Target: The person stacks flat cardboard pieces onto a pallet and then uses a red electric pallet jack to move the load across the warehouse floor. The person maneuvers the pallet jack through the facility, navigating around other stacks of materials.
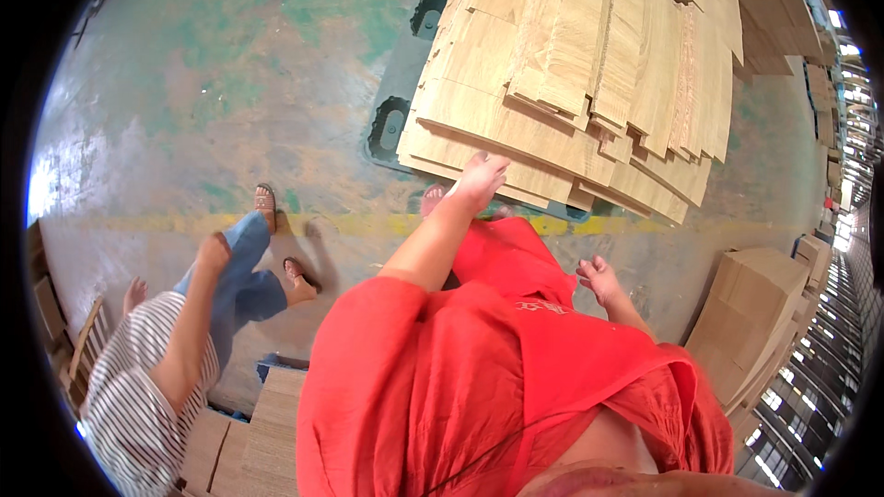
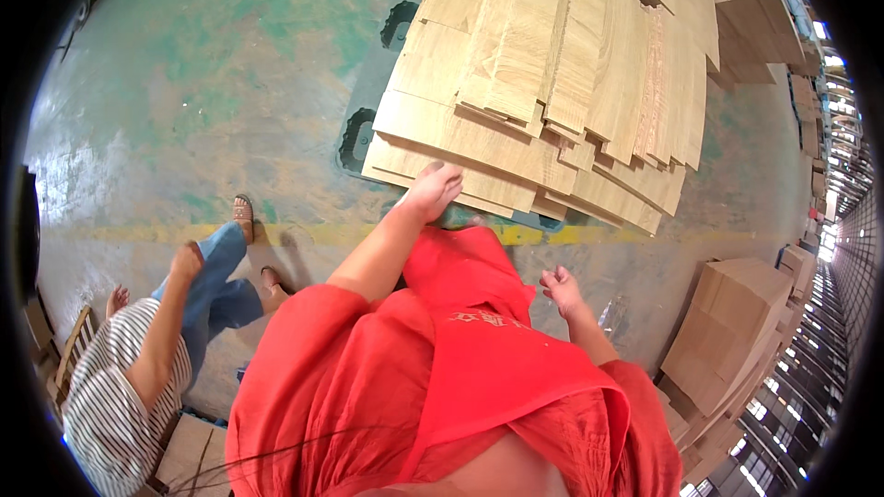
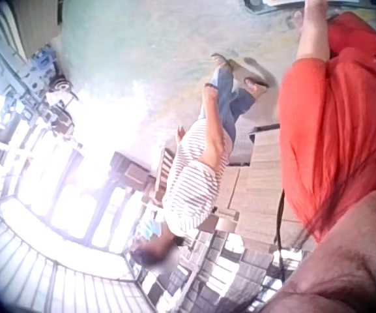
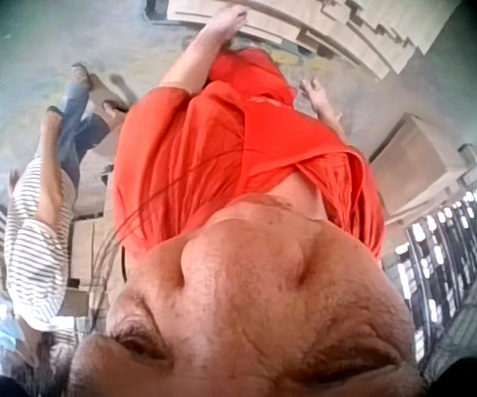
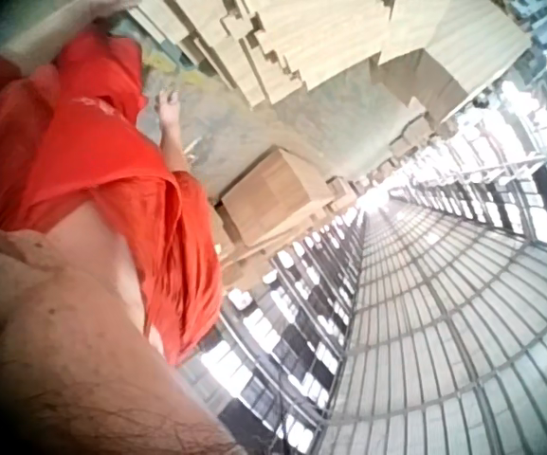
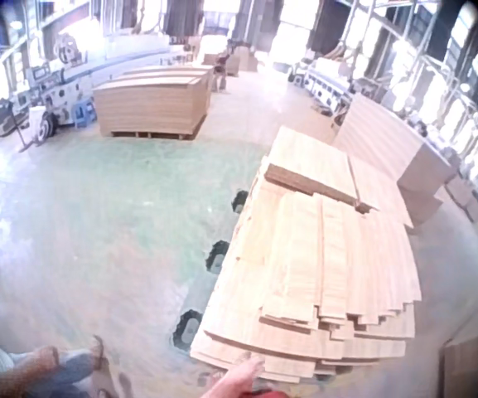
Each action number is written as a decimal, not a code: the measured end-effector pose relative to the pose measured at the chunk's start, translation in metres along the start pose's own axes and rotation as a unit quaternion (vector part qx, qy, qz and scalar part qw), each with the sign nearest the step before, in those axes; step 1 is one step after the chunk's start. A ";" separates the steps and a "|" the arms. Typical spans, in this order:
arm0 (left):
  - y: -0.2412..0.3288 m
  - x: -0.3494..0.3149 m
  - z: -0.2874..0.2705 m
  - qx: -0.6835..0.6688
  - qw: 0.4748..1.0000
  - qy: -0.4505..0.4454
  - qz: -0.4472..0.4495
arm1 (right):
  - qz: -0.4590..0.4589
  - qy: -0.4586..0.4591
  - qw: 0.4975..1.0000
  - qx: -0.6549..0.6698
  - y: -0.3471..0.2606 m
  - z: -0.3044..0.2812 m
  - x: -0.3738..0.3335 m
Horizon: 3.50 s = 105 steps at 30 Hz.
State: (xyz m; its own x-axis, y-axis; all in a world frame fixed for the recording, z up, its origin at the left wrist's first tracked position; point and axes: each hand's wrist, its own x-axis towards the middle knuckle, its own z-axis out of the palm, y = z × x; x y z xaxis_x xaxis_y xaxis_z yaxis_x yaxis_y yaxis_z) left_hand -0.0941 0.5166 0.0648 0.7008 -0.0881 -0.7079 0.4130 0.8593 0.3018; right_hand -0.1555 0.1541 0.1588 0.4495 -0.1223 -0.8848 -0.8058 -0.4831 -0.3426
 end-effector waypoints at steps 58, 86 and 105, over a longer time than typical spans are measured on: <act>0.035 -0.018 0.086 0.841 0.468 -0.114 0.244 | -0.109 0.144 0.984 0.010 0.197 0.081 -0.048; -0.112 -0.152 -0.072 0.799 0.582 0.121 -0.094 | -0.285 0.088 0.904 0.306 -0.036 -0.413 0.205; -0.178 -0.189 0.045 0.606 0.744 0.229 -0.162 | -0.139 -0.188 0.874 0.427 -0.004 -0.325 0.271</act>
State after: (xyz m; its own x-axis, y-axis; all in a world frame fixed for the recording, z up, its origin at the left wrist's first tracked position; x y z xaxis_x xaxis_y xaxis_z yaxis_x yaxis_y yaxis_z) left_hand -0.2743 0.3577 0.1737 0.2922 0.2279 -0.9288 0.9333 -0.2800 0.2249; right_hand 0.0947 -0.1592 0.0230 0.6443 0.2671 -0.7166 -0.7518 0.3933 -0.5293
